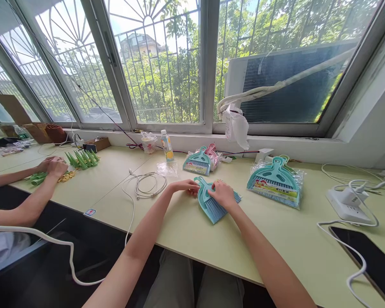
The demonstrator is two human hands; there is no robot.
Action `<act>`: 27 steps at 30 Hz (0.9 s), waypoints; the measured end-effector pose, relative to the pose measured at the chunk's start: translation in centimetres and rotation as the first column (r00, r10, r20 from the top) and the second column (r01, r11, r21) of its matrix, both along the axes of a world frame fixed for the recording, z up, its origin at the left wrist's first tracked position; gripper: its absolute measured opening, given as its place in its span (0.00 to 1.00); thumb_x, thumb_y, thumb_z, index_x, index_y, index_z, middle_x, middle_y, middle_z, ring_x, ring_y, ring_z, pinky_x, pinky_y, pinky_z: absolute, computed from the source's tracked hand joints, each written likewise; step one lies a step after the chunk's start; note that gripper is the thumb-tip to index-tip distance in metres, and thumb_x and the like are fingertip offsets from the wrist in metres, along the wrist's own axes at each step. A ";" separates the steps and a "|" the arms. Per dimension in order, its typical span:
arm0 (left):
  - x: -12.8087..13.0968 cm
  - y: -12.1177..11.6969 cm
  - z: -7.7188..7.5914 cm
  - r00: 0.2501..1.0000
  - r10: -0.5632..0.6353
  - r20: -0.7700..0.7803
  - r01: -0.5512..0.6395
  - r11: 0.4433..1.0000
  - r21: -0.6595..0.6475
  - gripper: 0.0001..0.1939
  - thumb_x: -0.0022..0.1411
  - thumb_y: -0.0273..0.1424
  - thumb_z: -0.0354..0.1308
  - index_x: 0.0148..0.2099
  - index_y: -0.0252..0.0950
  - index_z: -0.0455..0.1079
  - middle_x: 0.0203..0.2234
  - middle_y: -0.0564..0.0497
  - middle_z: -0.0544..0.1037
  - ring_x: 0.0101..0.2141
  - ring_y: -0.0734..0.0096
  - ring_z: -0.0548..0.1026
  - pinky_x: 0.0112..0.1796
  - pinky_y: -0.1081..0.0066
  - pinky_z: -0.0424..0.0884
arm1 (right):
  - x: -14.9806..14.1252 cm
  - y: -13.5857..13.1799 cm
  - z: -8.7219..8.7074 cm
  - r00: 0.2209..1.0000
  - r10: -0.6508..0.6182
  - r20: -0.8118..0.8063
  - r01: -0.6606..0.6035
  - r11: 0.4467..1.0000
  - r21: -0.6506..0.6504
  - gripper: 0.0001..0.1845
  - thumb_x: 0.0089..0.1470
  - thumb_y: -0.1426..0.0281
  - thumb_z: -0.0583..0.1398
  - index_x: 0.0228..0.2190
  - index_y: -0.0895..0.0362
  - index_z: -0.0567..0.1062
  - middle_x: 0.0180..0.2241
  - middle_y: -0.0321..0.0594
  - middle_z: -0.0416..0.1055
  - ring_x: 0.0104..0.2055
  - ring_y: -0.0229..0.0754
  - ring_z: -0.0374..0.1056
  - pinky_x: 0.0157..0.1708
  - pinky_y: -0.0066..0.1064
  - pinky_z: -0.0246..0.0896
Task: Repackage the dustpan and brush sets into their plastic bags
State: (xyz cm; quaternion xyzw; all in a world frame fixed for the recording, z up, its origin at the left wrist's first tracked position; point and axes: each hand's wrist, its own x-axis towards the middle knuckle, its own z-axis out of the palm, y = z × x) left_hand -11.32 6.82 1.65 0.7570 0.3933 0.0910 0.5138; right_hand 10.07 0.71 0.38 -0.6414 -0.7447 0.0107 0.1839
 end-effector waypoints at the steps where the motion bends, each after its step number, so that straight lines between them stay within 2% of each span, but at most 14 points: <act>1: -0.2 0.2 -0.1 0.999 0.052 -0.006 -0.052 0.999 -0.015 0.27 0.56 0.55 0.56 0.31 0.32 0.72 0.24 0.47 0.77 0.24 0.75 0.71 0.28 0.75 0.65 | 0.0 0.0 0.0 1.000 0.002 0.001 -0.002 1.000 -0.001 0.12 0.55 0.59 0.56 0.31 0.54 0.72 0.38 0.41 0.73 0.41 0.44 0.69 0.34 0.30 0.54; 3: -0.6 0.7 -0.5 0.973 0.228 -0.016 -0.228 0.974 0.016 0.30 0.59 0.57 0.50 0.34 0.32 0.71 0.21 0.49 0.75 0.20 0.77 0.69 0.25 0.76 0.64 | -0.2 0.0 -0.2 1.000 0.010 0.002 -0.010 1.000 -0.003 0.11 0.55 0.60 0.56 0.31 0.54 0.72 0.38 0.41 0.73 0.41 0.44 0.69 0.34 0.30 0.54; 5: -0.5 1.1 -1.2 0.911 0.411 0.024 -0.412 0.908 0.077 0.29 0.62 0.56 0.47 0.40 0.33 0.69 0.19 0.52 0.73 0.17 0.77 0.66 0.22 0.76 0.62 | -0.4 0.0 -0.4 1.000 0.017 0.003 -0.017 1.000 0.001 0.11 0.55 0.60 0.56 0.31 0.54 0.72 0.39 0.42 0.73 0.42 0.44 0.69 0.34 0.30 0.54; 8: 0.1 1.3 -2.1 0.849 0.511 0.133 -0.525 0.845 0.102 0.23 0.63 0.51 0.51 0.46 0.35 0.65 0.22 0.53 0.74 0.18 0.78 0.68 0.21 0.77 0.62 | -0.8 0.0 -0.6 0.999 0.035 0.005 -0.035 0.999 0.020 0.11 0.56 0.60 0.56 0.32 0.55 0.72 0.39 0.42 0.73 0.43 0.44 0.68 0.35 0.30 0.55; 12: 1.1 1.0 -2.4 0.822 0.518 0.237 -0.540 0.841 0.032 0.20 0.57 0.43 0.62 0.45 0.35 0.63 0.26 0.52 0.74 0.23 0.76 0.72 0.24 0.76 0.69 | -1.1 -0.3 -0.7 0.999 0.049 0.001 -0.049 0.998 0.038 0.11 0.57 0.61 0.55 0.32 0.54 0.71 0.38 0.42 0.73 0.44 0.44 0.68 0.35 0.30 0.55; 15: 1.4 0.8 -2.5 0.785 0.541 0.302 -0.523 0.840 -0.145 0.22 0.54 0.37 0.66 0.45 0.36 0.61 0.27 0.51 0.76 0.27 0.71 0.77 0.30 0.71 0.74 | -1.3 -0.4 -0.6 0.998 0.062 -0.006 -0.061 0.998 0.033 0.10 0.57 0.61 0.56 0.32 0.54 0.71 0.38 0.42 0.73 0.44 0.45 0.68 0.36 0.31 0.55; 20: 1.1 1.2 -3.0 0.693 0.613 0.379 -0.490 0.787 -0.376 0.24 0.52 0.32 0.68 0.46 0.35 0.61 0.30 0.50 0.78 0.29 0.70 0.79 0.38 0.67 0.76 | -1.6 -0.6 -0.6 0.996 0.085 -0.014 -0.085 0.996 0.036 0.10 0.58 0.61 0.55 0.32 0.54 0.71 0.38 0.41 0.73 0.44 0.44 0.67 0.35 0.30 0.55; 24: 1.2 1.0 -3.0 0.667 0.611 0.426 -0.452 0.786 -0.422 0.26 0.46 0.30 0.72 0.45 0.32 0.65 0.31 0.47 0.79 0.30 0.71 0.79 0.41 0.68 0.76 | -1.6 -0.6 -0.6 0.995 0.100 -0.024 -0.099 0.995 0.032 0.11 0.58 0.60 0.55 0.32 0.54 0.70 0.37 0.40 0.73 0.43 0.43 0.67 0.33 0.29 0.54; 27: 1.5 0.6 -2.6 0.659 0.626 0.417 -0.478 0.777 -0.410 0.21 0.43 0.27 0.73 0.40 0.30 0.70 0.30 0.48 0.79 0.29 0.73 0.78 0.42 0.69 0.75 | -1.6 -0.7 -0.6 0.994 0.110 -0.023 -0.109 0.993 0.040 0.10 0.58 0.60 0.55 0.32 0.54 0.70 0.37 0.41 0.73 0.43 0.43 0.67 0.32 0.29 0.53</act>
